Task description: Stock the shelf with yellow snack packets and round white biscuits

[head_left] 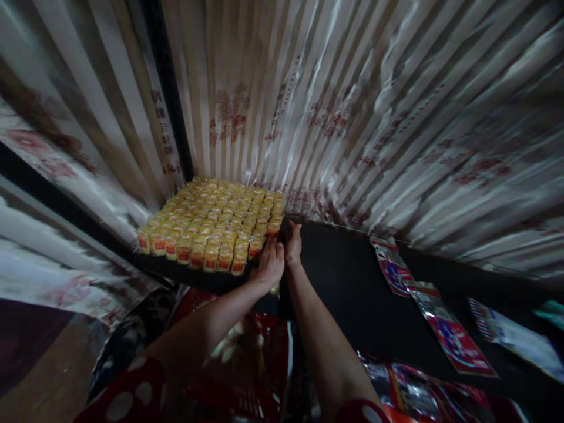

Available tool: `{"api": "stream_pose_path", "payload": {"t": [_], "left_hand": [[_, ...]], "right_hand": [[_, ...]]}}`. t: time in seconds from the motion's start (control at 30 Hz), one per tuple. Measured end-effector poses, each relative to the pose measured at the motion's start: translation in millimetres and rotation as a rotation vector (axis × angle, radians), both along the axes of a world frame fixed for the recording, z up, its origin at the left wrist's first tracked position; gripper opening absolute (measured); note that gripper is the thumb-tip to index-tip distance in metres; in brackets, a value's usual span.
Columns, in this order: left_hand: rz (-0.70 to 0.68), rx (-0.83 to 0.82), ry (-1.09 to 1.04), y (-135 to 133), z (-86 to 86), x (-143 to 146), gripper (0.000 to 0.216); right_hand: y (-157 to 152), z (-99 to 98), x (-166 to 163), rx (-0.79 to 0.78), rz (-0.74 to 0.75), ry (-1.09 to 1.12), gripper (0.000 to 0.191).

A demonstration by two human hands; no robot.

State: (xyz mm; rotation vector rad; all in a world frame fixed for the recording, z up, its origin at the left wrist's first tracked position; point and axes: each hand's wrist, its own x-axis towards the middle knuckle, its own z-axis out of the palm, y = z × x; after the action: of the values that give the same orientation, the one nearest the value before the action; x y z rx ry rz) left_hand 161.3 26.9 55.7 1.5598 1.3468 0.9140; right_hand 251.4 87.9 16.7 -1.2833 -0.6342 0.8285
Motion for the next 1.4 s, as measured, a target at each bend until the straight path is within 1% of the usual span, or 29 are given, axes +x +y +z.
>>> {"api": "stream_pose_path", "payload": {"t": [0.1,0.17,0.23,0.3,0.33,0.4,0.47,0.53,0.6,0.73,0.83,0.93,1.0,1.1,1.17,1.23,1.27,1.33,1.4], "left_hand": [[-0.021,0.079,0.042,-11.4,2.5,-8.7,0.041],[-0.056,0.152,0.088,-25.5,3.0,-20.0,0.04],[-0.103,0.258,0.125,-44.7,0.9,-34.5,0.041],[-0.122,0.365,0.121,-66.2,-4.5,-49.3,0.044],[-0.108,0.395,0.117,-76.7,-8.2,-55.7,0.044],[-0.027,0.393,0.118,-94.4,-15.9,-65.6,0.042],[0.036,0.332,0.131,-106.0,-21.5,-71.7,0.041],[0.054,0.244,0.146,-111.4,-22.7,-75.5,0.041],[0.067,0.173,0.168,-112.4,-19.1,-79.1,0.042],[0.119,0.132,0.244,-110.9,-3.1,-87.0,0.044],[0.104,0.079,0.271,-110.4,5.5,-90.5,0.045],[0.07,0.017,0.225,-108.4,4.8,-89.8,0.043],[0.084,-0.034,0.154,-105.5,0.7,-87.6,0.039],[0.163,-0.155,-0.013,-100.2,-4.1,-82.7,0.032],[0.21,-0.239,-0.142,-97.2,-3.6,-78.2,0.03],[0.248,-0.29,-0.25,-94.8,-0.3,-72.6,0.028],[0.261,-0.299,-0.293,-93.6,1.8,-69.5,0.026],[0.276,-0.286,-0.348,-90.6,5.4,-62.7,0.022],[0.279,-0.257,-0.366,-86.0,6.9,-55.6,0.02]], "right_hand": [[-35.5,5.0,-1.7,-0.038,-0.077,-0.033,0.054],[-63.0,7.7,-3.4,-0.062,-0.07,-0.118,0.051],[-91.0,9.2,-5.9,-0.108,-0.001,-0.275,0.049],[-116.6,9.1,-9.9,-0.149,0.142,-0.507,0.046],[-127.4,8.6,-12.6,-0.156,0.209,-0.626,0.045],[-143.8,7.0,-18.6,-0.144,0.316,-0.857,0.045],[-153.1,5.8,-24.3,-0.13,0.37,-1.035,0.043],[-156.8,5.9,-28.3,-0.131,0.387,-1.14,0.04],[-157.6,7.8,-29.6,-0.129,0.399,-1.185,0.038],[-158.7,19.1,-24.3,-0.077,0.468,-1.162,0.039],[-161.7,32.6,-18.2,-0.025,0.54,-1.101,0.038],[-164.7,44.8,-16.3,0.018,0.582,-1.05,0.037],[-165.5,49.1,-18.4,0.049,0.582,-1.021,0.041],[-164.2,46.8,-25.5,0.049,0.518,-0.882,0.053],[-161.8,40.4,-31.6,-0.016,0.403,-0.698,0.06],[-159.1,33.0,-37.3,-0.092,0.292,-0.517,0.058],[-157.8,29.7,-39.7,-0.119,0.268,-0.45,0.055],[-155.5,25.1,-43.1,-0.142,0.274,-0.371,0.049],[-152.9,22.9,-44.0,-0.141,0.294,-0.346,0.046]]}}
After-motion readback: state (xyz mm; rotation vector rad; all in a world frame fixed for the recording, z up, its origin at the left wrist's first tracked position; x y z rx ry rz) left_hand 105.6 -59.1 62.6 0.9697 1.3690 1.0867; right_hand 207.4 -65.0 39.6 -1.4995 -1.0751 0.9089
